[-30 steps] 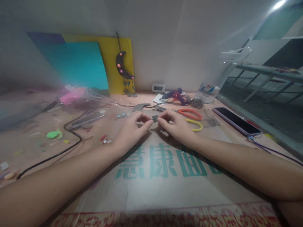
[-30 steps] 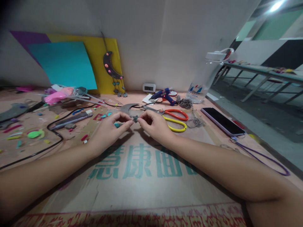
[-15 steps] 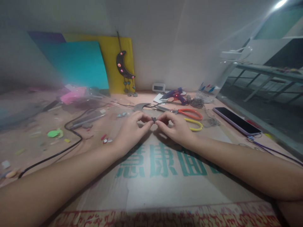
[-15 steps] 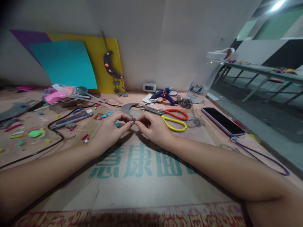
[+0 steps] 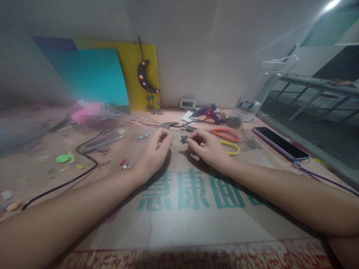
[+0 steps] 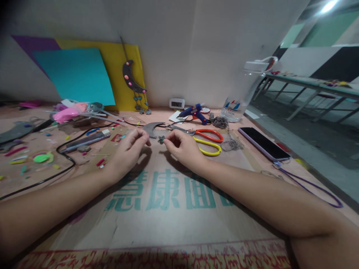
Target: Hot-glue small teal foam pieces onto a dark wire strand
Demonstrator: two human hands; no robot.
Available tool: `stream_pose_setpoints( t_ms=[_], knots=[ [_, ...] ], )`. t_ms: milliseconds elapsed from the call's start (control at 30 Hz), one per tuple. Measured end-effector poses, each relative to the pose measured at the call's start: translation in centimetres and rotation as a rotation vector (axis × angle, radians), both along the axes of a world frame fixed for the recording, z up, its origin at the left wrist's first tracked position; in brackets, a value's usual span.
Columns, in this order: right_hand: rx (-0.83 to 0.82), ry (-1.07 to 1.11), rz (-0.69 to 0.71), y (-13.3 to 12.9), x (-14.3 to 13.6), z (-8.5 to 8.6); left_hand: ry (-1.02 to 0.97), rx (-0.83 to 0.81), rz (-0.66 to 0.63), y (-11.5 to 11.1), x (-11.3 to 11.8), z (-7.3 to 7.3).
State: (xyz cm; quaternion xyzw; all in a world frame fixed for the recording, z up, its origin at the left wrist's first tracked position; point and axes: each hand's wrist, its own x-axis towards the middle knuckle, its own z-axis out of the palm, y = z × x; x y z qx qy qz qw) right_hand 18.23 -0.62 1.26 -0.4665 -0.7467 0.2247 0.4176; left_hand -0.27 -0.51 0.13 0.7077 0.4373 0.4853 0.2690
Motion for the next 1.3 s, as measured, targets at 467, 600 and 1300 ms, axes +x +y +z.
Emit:
stream_pose_setpoints(
  t_ms=[467,600,1300],
  knots=[
    [-0.146,0.173,0.101,0.9,0.3,-0.9,-0.122,-0.026,0.041,1.1,0.0,-0.7],
    [-0.075,0.069,0.085,0.4,0.2,-0.6,-0.042,-0.135,-0.033,0.5,0.2,-0.3],
    [-0.009,-0.006,0.061,0.1,0.1,-0.1,0.127,-0.133,-0.020,-0.2,0.3,0.8]
  ],
)
